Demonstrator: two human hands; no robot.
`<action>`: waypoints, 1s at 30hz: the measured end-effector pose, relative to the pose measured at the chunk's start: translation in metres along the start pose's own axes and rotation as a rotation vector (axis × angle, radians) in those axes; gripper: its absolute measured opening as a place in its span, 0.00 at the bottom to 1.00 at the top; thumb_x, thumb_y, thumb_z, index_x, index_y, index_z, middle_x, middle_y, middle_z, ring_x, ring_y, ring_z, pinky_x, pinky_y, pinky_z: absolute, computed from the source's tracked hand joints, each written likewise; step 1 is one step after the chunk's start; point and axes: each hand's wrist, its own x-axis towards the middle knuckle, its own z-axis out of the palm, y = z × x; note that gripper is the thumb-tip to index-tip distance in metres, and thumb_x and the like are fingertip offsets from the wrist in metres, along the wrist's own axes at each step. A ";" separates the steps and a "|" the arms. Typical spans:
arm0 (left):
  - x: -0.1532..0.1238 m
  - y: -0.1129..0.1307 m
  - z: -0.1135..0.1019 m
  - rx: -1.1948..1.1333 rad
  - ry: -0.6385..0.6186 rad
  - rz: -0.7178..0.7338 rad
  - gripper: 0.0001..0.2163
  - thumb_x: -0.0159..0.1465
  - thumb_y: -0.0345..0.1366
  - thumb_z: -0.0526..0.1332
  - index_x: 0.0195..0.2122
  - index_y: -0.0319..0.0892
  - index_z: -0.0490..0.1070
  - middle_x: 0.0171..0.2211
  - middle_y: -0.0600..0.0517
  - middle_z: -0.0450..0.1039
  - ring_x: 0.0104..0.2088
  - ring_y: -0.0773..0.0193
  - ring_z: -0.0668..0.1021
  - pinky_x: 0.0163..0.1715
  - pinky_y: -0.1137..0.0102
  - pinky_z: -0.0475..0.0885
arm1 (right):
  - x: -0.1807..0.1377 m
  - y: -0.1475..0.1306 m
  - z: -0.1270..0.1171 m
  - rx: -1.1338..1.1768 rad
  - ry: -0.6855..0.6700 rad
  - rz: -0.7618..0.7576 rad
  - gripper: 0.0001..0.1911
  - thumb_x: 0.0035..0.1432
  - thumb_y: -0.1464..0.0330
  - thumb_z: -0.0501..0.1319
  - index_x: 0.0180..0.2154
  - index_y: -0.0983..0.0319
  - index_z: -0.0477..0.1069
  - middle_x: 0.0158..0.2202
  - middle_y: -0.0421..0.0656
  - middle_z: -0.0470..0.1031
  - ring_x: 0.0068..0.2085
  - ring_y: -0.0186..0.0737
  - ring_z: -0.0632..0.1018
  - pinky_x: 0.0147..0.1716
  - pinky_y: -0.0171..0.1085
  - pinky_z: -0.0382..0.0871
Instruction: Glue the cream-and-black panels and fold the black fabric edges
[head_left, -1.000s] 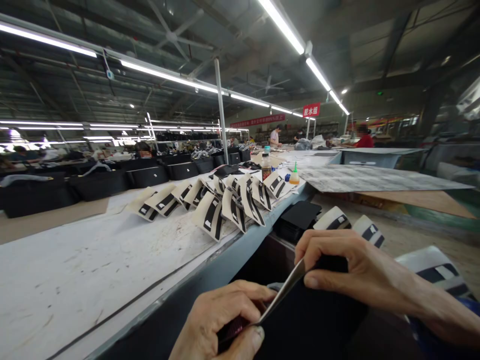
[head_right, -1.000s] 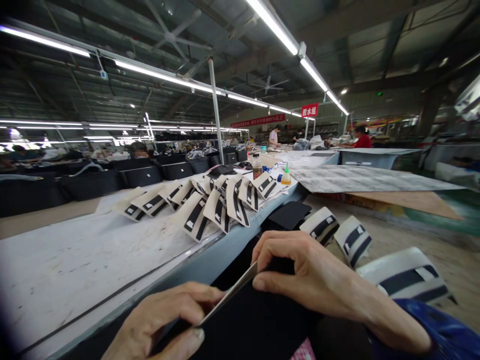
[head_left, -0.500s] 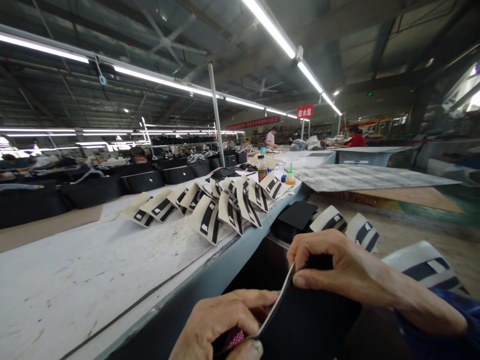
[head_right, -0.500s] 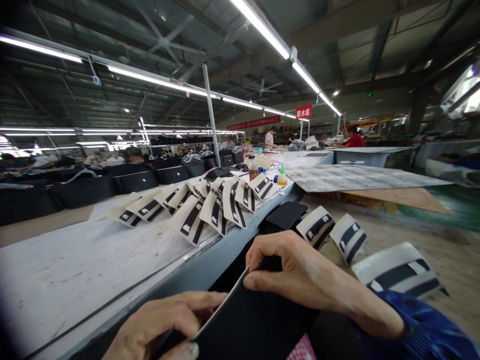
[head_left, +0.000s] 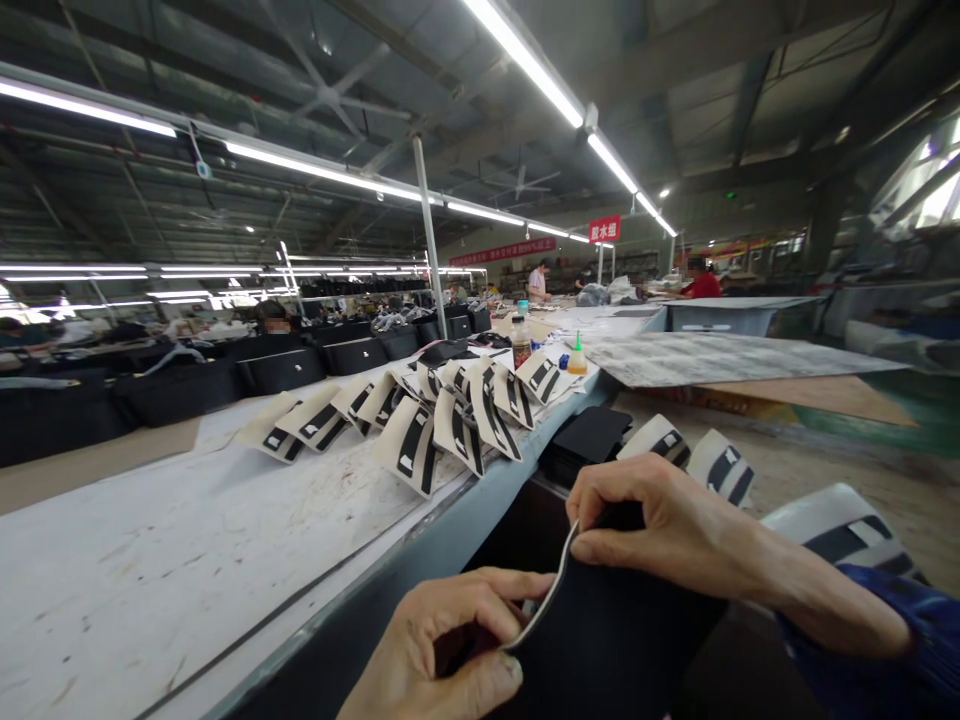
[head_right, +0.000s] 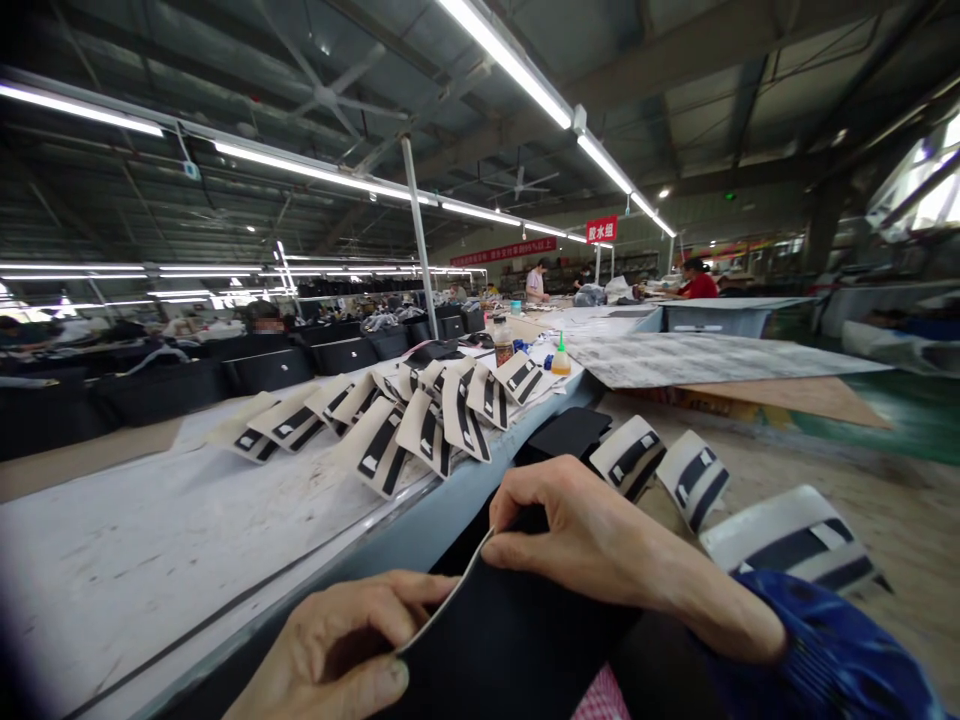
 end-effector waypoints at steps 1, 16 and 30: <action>0.002 -0.001 0.000 -0.032 -0.006 -0.014 0.07 0.57 0.39 0.71 0.29 0.41 0.81 0.48 0.44 0.79 0.48 0.51 0.79 0.50 0.62 0.68 | 0.001 0.000 0.000 -0.020 0.002 0.009 0.05 0.55 0.69 0.65 0.27 0.61 0.74 0.29 0.36 0.78 0.32 0.33 0.77 0.32 0.31 0.66; 0.027 -0.023 0.004 0.027 0.136 -0.071 0.07 0.57 0.36 0.68 0.31 0.35 0.80 0.24 0.52 0.78 0.26 0.66 0.75 0.29 0.74 0.65 | 0.006 -0.007 0.004 -0.342 0.048 -0.125 0.08 0.58 0.72 0.65 0.27 0.61 0.70 0.31 0.38 0.77 0.33 0.36 0.76 0.34 0.34 0.65; 0.048 -0.027 0.028 0.567 0.257 0.150 0.13 0.66 0.34 0.55 0.35 0.37 0.80 0.26 0.52 0.75 0.28 0.63 0.74 0.29 0.72 0.64 | 0.005 -0.001 0.022 -0.476 0.117 -0.243 0.09 0.59 0.75 0.65 0.28 0.61 0.72 0.40 0.43 0.76 0.42 0.42 0.75 0.42 0.40 0.66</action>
